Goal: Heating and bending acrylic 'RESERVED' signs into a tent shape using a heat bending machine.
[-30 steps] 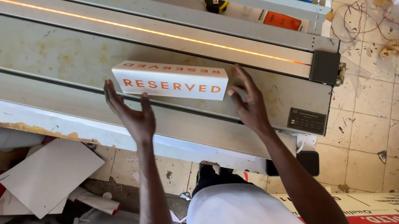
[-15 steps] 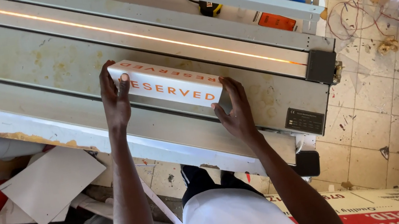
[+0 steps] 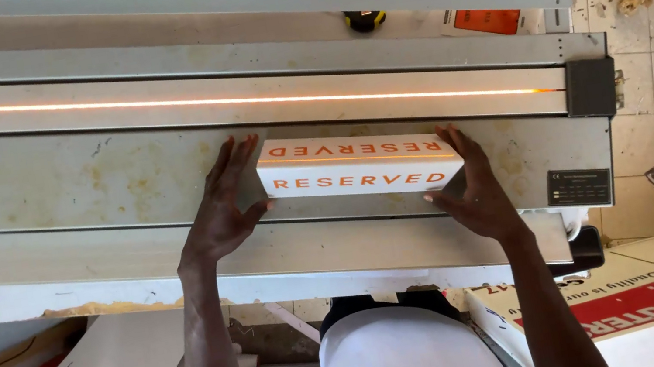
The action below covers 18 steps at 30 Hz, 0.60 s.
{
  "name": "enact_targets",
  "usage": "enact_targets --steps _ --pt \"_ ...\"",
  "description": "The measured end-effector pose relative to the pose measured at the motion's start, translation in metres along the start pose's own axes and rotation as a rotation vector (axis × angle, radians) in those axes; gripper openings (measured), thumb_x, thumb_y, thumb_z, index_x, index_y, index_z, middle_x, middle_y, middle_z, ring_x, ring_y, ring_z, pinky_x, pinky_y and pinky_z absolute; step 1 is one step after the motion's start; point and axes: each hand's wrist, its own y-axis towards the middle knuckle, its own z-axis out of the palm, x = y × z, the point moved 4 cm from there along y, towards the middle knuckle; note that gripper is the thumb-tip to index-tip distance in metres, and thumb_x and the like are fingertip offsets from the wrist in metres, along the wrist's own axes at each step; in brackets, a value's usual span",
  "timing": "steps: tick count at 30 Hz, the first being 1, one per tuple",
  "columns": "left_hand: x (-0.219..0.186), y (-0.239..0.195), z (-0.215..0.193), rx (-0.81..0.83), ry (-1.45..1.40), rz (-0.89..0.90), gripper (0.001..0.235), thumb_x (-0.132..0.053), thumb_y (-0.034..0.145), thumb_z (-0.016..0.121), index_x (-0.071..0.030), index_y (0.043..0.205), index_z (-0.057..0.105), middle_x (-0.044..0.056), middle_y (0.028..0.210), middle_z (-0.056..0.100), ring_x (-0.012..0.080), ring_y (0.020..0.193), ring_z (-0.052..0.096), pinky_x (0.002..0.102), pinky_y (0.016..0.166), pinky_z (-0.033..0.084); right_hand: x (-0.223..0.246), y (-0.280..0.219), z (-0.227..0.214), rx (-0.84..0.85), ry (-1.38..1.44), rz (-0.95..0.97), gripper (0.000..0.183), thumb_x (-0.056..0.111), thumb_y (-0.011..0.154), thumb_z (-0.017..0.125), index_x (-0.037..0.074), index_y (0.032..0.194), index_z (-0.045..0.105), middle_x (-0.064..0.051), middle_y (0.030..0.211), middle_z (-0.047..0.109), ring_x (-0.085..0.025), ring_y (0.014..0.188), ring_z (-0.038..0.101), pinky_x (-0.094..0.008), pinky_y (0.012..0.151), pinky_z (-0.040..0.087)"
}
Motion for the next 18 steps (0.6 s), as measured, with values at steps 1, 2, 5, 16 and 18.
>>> enact_targets --steps 1,2,5,16,18 --pt "0.006 0.004 -0.001 0.010 -0.006 0.001 0.104 -0.005 0.091 0.089 -0.019 0.181 0.039 0.006 0.183 0.045 0.0445 0.172 0.025 0.061 0.140 0.019 0.003 0.001 0.000 -0.003 -0.002 0.011 0.109 0.029 0.088 0.091 0.002 0.177 0.033 -0.024 0.179 0.043 -0.050 0.170 0.030 -0.063 0.141 0.016" --pt "0.013 0.007 0.001 0.068 -0.005 0.000 0.107 -0.013 0.090 0.092 -0.023 0.181 0.038 0.003 0.183 0.045 0.0414 0.173 0.024 0.059 0.141 0.017 0.002 0.002 0.001 0.014 -0.009 0.090 0.112 0.030 0.085 0.092 0.005 0.177 0.034 -0.020 0.179 0.044 -0.051 0.171 0.027 -0.064 0.141 0.015" --pt "0.027 0.016 0.004 0.134 -0.014 0.020 0.107 -0.026 0.087 0.096 -0.026 0.179 0.041 0.000 0.182 0.047 0.0398 0.173 0.025 0.061 0.140 0.017 -0.002 0.006 -0.002 0.037 -0.016 0.161 0.111 0.032 0.082 0.094 0.010 0.176 0.040 -0.015 0.178 0.048 -0.048 0.171 0.028 -0.062 0.143 0.012" --pt "0.022 0.020 0.005 0.042 0.005 0.123 0.074 -0.064 0.110 0.057 -0.020 0.169 0.058 0.001 0.172 0.061 0.0367 0.168 0.041 0.056 0.134 0.025 0.009 0.008 -0.001 -0.093 0.154 -0.032 0.092 0.071 0.106 0.039 0.004 0.168 0.053 -0.017 0.172 0.056 -0.037 0.168 0.042 -0.055 0.145 0.015" --pt "0.014 0.019 0.001 -0.075 -0.054 0.193 0.089 -0.076 0.110 0.039 -0.009 0.166 0.059 0.015 0.171 0.060 0.0440 0.165 0.044 0.059 0.131 0.030 0.003 0.006 0.003 -0.172 0.182 -0.035 0.101 0.079 0.107 0.029 0.001 0.165 0.056 -0.022 0.167 0.059 -0.041 0.164 0.046 -0.061 0.143 0.021"
